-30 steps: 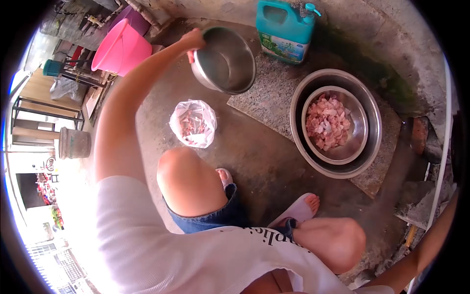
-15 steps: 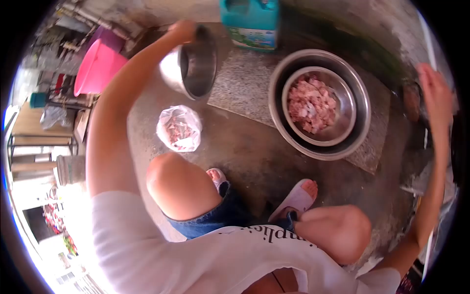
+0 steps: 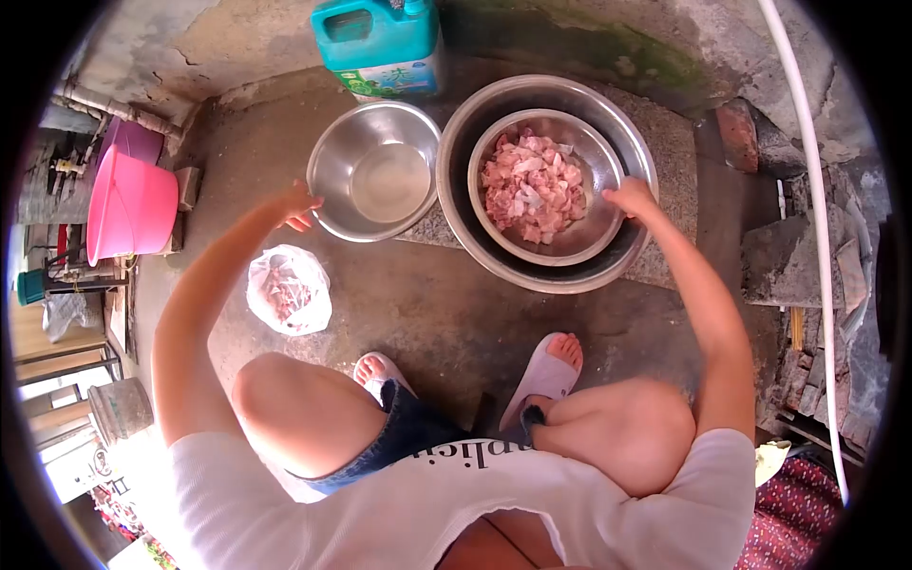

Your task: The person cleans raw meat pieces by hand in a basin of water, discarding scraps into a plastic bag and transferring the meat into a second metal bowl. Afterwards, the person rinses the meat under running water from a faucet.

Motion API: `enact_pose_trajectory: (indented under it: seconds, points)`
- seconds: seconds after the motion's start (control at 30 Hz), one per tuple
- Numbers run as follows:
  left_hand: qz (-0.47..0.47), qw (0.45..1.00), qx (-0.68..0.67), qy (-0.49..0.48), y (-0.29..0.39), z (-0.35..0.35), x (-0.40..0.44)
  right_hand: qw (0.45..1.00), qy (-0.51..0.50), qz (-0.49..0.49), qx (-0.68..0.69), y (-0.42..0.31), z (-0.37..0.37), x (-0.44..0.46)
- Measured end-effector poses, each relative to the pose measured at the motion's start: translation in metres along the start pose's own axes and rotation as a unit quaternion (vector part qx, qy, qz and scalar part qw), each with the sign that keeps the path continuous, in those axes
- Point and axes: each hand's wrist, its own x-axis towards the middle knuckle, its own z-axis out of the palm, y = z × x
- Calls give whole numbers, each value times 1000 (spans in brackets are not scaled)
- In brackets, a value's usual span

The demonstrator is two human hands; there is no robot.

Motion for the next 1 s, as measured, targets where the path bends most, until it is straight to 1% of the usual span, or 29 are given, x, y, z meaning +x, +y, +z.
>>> enact_pose_trajectory:
  seconds: [0.03, 0.07, 0.1, 0.13, 0.2, 0.23, 0.27, 0.33, 0.37, 0.47, 0.5, 0.53, 0.57, 0.6, 0.67, 0.7, 0.73, 0.77, 0.8, 0.83, 0.87, 0.9, 0.93, 0.97, 1.0]
  points:
    - [43, 987, 54, 147, 3, 7, -3, 1000, 10, 5, 9, 7, 7, 9]
    - [153, 960, 108, 205, 15, 9, -6, 1000, 19, 9, 17, 13, 11, 17]
    - [262, 915, 161, 260, 34, 5, -15, 999, 30, 13, 26, 18, 11, 24]
    - [365, 853, 212, 308, 57, 4, -28, 994, 26, 11, 103, 20, 9, 24]
    - [410, 886, 78, 204, 122, 25, -72, 967, 17, 9, 256, 22, 3, 11]
    - [440, 883, 41, 159, 149, 39, -85, 925, -19, 20, 379, 19, 3, 2]
    - [469, 876, 5, 113, 170, 50, -94, 920, -15, 21, 391, 15, 0, -7]
    - [473, 880, -8, 34, 199, 63, -94, 908, -7, 25, 417, 2, -9, -31]
    - [392, 917, -55, -36, 210, 66, -94, 907, 13, 24, 420, -8, -17, -50]
    - [272, 961, 6, 44, 210, 106, -60, 859, 78, 60, 502, 19, -2, -74]
    - [213, 974, -58, -45, 213, 114, -68, 845, 90, 58, 523, 25, -3, -82]
    - [150, 972, -120, -135, 211, 124, -78, 831, 100, 58, 544, 30, -5, -92]
    - [123, 932, -201, -274, 210, 129, -82, 815, 102, 55, 568, 27, -11, -103]
    - [93, 867, -275, -405, 209, 134, -84, 811, 107, 34, 574, 26, -16, -108]
    - [166, 844, -387, -332, 207, 154, -88, 803, 117, -10, 584, 18, -26, -115]
    - [183, 811, -428, -354, 211, 154, -102, 868, 88, 12, 488, 3, -51, -127]
    - [197, 811, -454, -313, 200, 164, -83, 949, 136, -31, 283, -11, -74, -140]
    - [190, 781, -506, -313, 197, 175, -69, 976, 196, -69, 60, -26, -98, -154]
    - [238, 774, -501, -305, 193, 184, -52, 946, 263, -88, -169, -45, -131, -169]
    - [221, 787, -510, -268, 196, 190, -53, 894, 408, -166, -85, -77, -169, -193]
    - [223, 776, -546, -223, 203, 191, -75, 807, 533, -252, -7, -110, -202, -218]
    - [231, 761, -551, -254, 209, 190, -86, 677, 654, -338, 3, -138, -242, -234]
    - [229, 756, -560, -249, 213, 193, -92, 593, 699, -399, 41, -162, -283, -247]
    - [245, 734, -576, -264, 217, 194, -94, 533, 714, -443, 100, -192, -324, -258]
    - [239, 719, -590, -279, 213, 197, -94, 492, 731, -463, 96, -219, -359, -265]
